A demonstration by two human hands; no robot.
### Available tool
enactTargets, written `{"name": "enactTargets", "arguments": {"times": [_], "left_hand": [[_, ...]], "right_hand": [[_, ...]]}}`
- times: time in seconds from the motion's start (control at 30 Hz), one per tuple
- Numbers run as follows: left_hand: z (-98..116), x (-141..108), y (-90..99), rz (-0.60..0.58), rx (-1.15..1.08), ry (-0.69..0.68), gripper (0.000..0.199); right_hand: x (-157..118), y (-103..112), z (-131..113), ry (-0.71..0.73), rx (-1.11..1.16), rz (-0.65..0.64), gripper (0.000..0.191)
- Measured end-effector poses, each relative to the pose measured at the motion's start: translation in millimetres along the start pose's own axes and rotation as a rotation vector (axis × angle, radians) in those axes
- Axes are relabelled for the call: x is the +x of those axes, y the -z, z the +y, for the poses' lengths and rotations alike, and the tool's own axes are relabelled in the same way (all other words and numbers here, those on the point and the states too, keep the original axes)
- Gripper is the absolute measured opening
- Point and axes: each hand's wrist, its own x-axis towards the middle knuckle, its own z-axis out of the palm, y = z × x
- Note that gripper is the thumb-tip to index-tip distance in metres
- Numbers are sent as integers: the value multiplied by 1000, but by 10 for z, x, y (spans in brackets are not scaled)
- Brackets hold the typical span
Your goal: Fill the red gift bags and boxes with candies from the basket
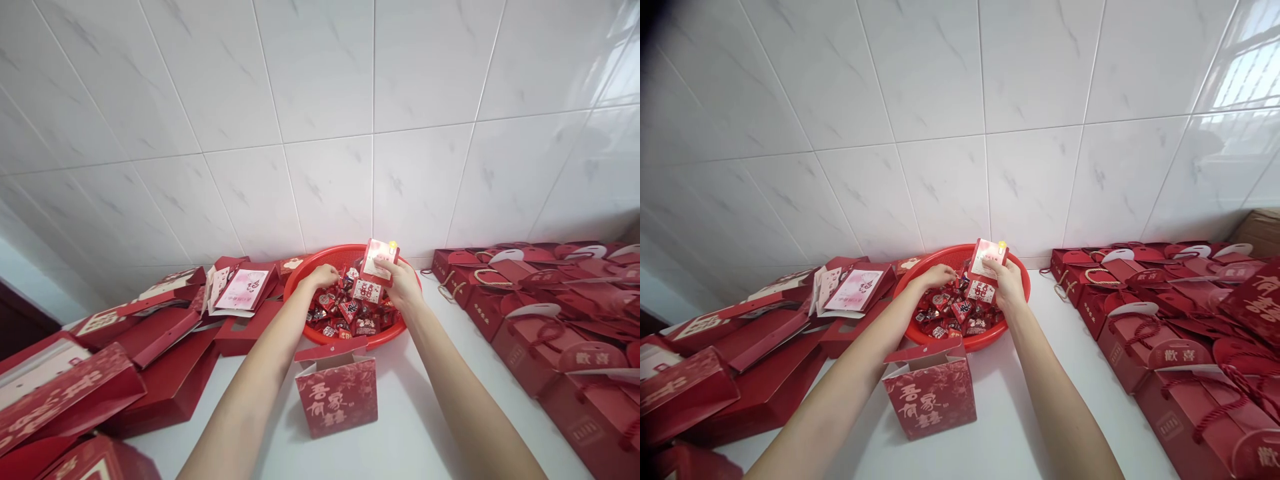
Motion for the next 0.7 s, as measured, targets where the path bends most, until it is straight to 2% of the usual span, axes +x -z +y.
{"name": "enactTargets", "arguments": {"times": [0.13,0.3,0.53,0.63,0.7], "left_hand": [[-63,-47,8,-100,108,101,16],[-81,-50,26,-157,141,173,22],[7,-75,63,-122,-37,39,16],[97,-117,82,-56,-158,-34,16],[158,-148,95,1,-229,-80,23]], "right_hand": [[-21,-15,-11,-11,-16,-12,13],[-1,9,10,3,-24,-28,13],[-12,4,5,20,-38,-40,11],[-22,-12,-13,-3,-33,-16,9],[-17,-12,-19,-19,-28,-2,9]]}}
